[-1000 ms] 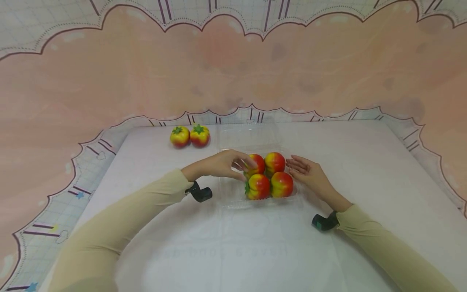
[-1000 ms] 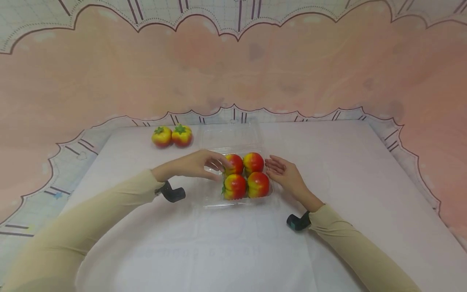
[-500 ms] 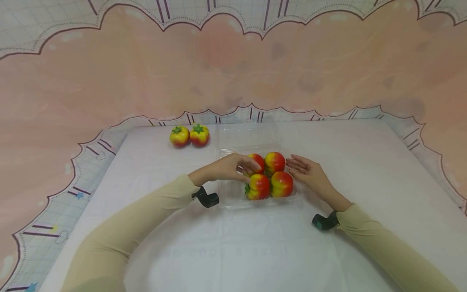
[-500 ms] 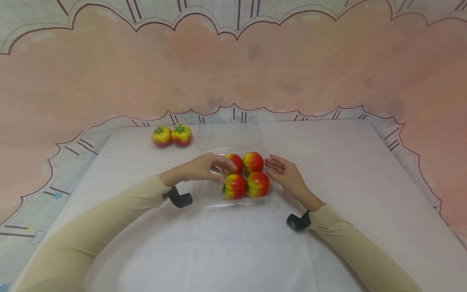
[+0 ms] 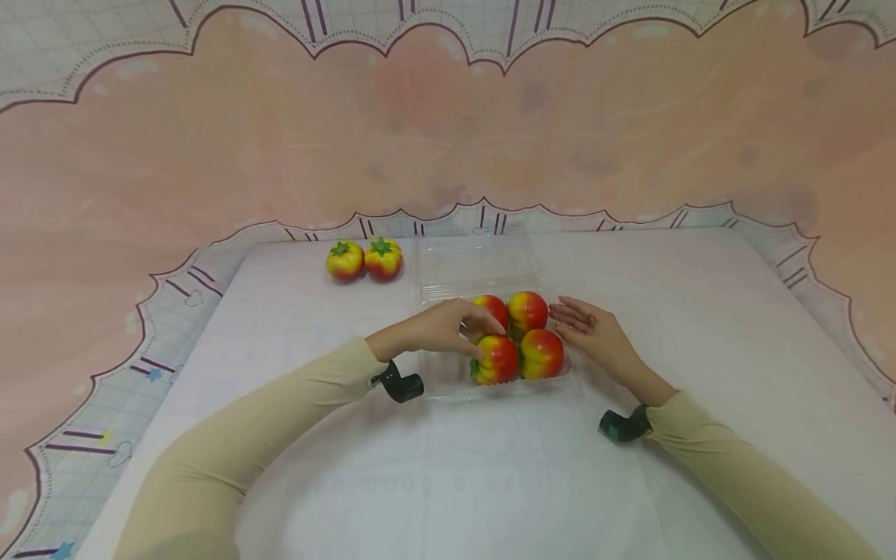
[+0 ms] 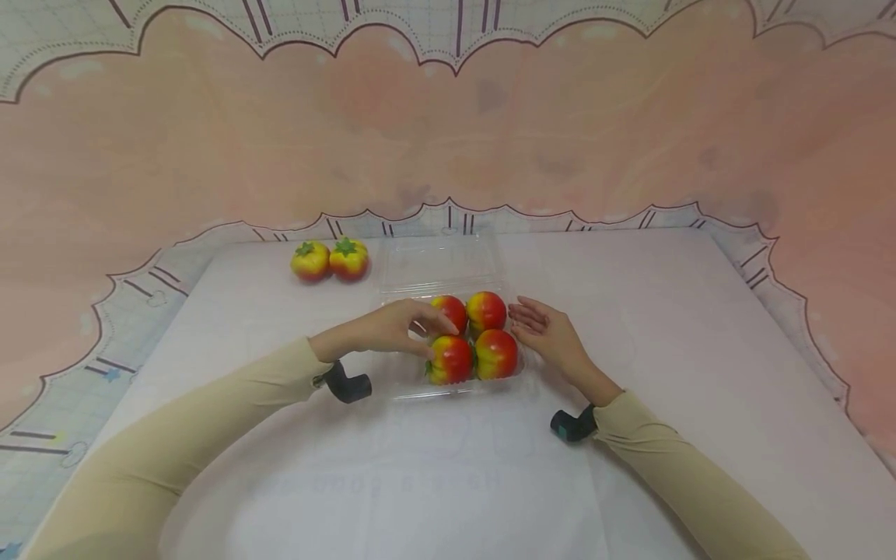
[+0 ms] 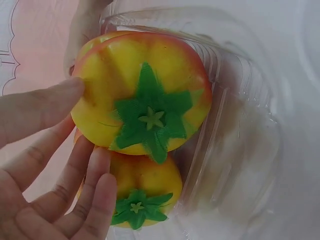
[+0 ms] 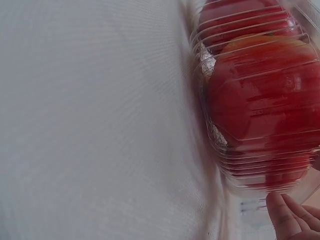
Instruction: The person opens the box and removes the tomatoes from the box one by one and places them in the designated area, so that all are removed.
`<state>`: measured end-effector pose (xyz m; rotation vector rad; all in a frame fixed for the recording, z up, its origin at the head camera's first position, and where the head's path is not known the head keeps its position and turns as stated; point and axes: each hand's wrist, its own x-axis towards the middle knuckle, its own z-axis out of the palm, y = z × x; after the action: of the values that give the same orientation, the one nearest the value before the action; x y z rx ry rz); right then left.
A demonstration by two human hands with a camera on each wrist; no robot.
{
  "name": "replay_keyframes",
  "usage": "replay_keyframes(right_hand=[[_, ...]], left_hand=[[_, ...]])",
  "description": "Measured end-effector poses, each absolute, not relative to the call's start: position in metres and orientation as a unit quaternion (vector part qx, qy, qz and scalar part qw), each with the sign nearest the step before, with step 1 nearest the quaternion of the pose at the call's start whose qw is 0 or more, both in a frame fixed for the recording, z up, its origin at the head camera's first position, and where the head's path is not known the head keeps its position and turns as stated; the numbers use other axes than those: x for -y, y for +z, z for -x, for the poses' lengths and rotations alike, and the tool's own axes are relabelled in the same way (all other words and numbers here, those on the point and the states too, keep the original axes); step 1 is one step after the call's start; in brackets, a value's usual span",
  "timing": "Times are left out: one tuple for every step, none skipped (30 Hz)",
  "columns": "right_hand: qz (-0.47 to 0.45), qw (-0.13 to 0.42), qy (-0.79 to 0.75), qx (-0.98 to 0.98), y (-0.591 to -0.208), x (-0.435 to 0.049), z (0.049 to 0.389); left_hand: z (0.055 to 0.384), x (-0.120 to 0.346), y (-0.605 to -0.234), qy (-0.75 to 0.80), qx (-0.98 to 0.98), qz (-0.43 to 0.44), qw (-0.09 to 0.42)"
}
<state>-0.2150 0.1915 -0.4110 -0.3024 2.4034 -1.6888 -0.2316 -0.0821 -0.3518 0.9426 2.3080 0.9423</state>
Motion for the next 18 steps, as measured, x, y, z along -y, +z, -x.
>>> replay_keyframes(right_hand=[[0.100, 0.095, -0.569, -0.811, -0.411, -0.192, 0.215], [0.098, 0.096, -0.568, -0.811, -0.412, -0.192, 0.216], [0.098, 0.097, -0.569, -0.811, -0.411, -0.191, 0.215], [0.099, 0.096, -0.568, -0.811, -0.411, -0.191, 0.215], [0.100, 0.096, -0.567, -0.812, -0.411, -0.191, 0.215], [0.101, 0.096, -0.568, -0.811, -0.411, -0.191, 0.215], [0.102, 0.096, -0.571, -0.809, -0.410, -0.191, 0.215], [0.104, 0.096, -0.572, -0.808, -0.410, -0.191, 0.215], [0.105, 0.096, -0.574, -0.807, -0.409, -0.191, 0.214], [0.107, 0.096, -0.574, -0.806, -0.409, -0.191, 0.214], [0.106, 0.097, -0.577, -0.804, -0.408, -0.191, 0.214], [0.107, 0.097, -0.579, -0.803, -0.408, -0.191, 0.214], [0.107, 0.098, -0.579, -0.802, -0.407, -0.191, 0.213], [0.107, 0.097, -0.577, -0.804, -0.407, -0.191, 0.213], [0.107, 0.097, -0.577, -0.804, -0.407, -0.191, 0.213], [0.107, 0.098, -0.577, -0.804, -0.407, -0.191, 0.213], [0.107, 0.098, -0.577, -0.803, -0.407, -0.191, 0.213], [0.107, 0.098, -0.577, -0.804, -0.407, -0.191, 0.213]], left_hand=[[0.232, 0.082, -0.352, 0.340, -0.843, -0.345, 0.234], [0.232, 0.083, -0.352, 0.337, -0.844, -0.348, 0.232], [0.232, 0.083, -0.352, 0.334, -0.845, -0.348, 0.231], [0.233, 0.083, -0.353, 0.332, -0.847, -0.347, 0.230], [0.233, 0.084, -0.353, 0.329, -0.848, -0.347, 0.227], [0.233, 0.084, -0.354, 0.328, -0.850, -0.345, 0.225], [0.233, 0.085, -0.354, 0.326, -0.852, -0.344, 0.223], [0.233, 0.085, -0.355, 0.325, -0.854, -0.341, 0.222], [0.233, 0.086, -0.355, 0.324, -0.855, -0.338, 0.220], [0.233, 0.087, -0.355, 0.324, -0.857, -0.336, 0.219], [0.233, 0.088, -0.356, 0.325, -0.858, -0.333, 0.218], [0.233, 0.089, -0.355, 0.325, -0.859, -0.330, 0.218], [0.233, 0.090, -0.355, 0.326, -0.859, -0.328, 0.218], [0.233, 0.091, -0.355, 0.326, -0.860, -0.324, 0.219], [0.233, 0.093, -0.355, 0.327, -0.861, -0.322, 0.220], [0.233, 0.094, -0.355, 0.327, -0.861, -0.320, 0.220], [0.232, 0.095, -0.355, 0.328, -0.862, -0.318, 0.221], [0.232, 0.096, -0.355, 0.328, -0.862, -0.316, 0.222]])
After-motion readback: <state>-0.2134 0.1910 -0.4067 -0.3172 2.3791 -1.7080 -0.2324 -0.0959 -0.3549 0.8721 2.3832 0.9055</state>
